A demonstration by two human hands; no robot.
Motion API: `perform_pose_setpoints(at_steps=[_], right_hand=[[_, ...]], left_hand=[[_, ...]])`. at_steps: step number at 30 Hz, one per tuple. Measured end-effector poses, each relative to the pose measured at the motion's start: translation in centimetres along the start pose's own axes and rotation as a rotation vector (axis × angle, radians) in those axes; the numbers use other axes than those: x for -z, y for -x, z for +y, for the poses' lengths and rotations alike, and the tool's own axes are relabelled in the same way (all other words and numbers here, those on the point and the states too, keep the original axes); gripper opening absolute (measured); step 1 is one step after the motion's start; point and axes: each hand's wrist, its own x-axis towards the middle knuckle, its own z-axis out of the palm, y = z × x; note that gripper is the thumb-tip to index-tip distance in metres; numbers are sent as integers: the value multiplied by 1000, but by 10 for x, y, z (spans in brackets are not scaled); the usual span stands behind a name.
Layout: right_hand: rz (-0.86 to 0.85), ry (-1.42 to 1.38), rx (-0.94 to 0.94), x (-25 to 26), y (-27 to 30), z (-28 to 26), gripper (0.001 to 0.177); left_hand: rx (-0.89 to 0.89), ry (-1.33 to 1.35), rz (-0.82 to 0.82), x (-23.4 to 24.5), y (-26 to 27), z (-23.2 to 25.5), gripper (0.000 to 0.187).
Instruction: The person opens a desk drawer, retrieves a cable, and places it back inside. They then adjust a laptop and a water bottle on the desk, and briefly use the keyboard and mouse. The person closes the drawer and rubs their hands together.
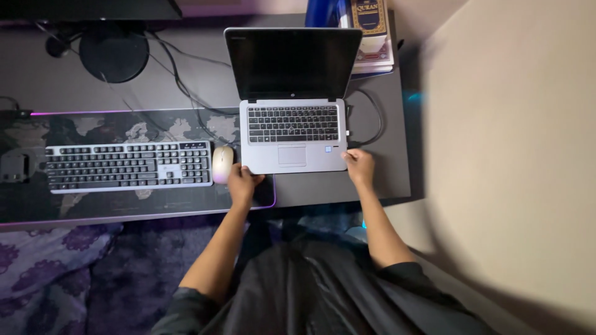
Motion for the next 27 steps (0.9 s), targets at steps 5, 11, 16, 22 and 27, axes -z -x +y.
perform_pose_setpoints(at_steps=[5,11,16,22,27], right_hand=[[29,-20,7,1,-2,7,19],[2,-57,5,12,-8,10,20],[-162,-93,-86,13,-20,24,20],[-97,-11,-31,14,-25,46,20],[-26,-53,-59,22,-25,47,21]], left_hand=[[-90,-494,27,2,19,36,24],[-61,-377,-60,1,18,30,14],[-111,-375,-79,0,13,19,9],[-150,-609,-39,-17,18,46,14],[-479,-924,-54,-13,-3,19,14]])
